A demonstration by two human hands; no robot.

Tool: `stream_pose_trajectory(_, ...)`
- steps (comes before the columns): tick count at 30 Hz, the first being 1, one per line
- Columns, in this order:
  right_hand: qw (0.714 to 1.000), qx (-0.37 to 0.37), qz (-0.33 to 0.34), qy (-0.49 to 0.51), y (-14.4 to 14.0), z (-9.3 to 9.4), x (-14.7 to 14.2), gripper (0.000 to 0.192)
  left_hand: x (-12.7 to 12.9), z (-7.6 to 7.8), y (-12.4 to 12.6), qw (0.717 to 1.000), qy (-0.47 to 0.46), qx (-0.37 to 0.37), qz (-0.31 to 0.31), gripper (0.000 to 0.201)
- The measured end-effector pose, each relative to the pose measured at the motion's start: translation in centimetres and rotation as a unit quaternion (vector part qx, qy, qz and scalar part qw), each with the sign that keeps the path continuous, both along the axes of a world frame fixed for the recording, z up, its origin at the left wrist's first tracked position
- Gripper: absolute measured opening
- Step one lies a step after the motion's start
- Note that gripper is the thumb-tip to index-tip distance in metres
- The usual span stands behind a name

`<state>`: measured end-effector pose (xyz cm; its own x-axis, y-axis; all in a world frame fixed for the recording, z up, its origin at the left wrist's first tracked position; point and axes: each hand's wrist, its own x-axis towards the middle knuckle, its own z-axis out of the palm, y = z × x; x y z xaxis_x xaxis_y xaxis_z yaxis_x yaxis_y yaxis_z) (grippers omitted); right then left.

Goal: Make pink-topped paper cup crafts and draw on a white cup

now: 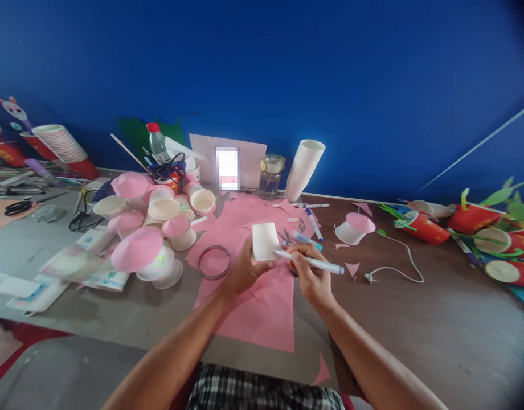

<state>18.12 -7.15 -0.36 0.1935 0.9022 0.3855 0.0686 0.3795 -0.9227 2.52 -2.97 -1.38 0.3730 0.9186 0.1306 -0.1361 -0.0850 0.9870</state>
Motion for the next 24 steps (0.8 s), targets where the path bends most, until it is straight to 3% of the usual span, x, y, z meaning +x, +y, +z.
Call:
stream_pose_trajectory(11,0.997,0.012,0.020,-0.076,-0.16,-0.44,0.14,0.016,-0.17,-0.61,0.15,1.000,0.019,0.006,0.017,0.063)
stream_pose_trajectory(19,1.000,-0.008,0.009,0.020,0.03,-0.25,0.29,0.015,-0.08,-0.10,0.01,1.000,0.023,-0.004,0.006,0.065)
stream_pose_trajectory(24,0.999,0.001,0.015,-0.047,-0.08,-0.42,0.36,0.017,-0.12,-0.74,0.13,0.999,0.030,0.007,0.014,0.064)
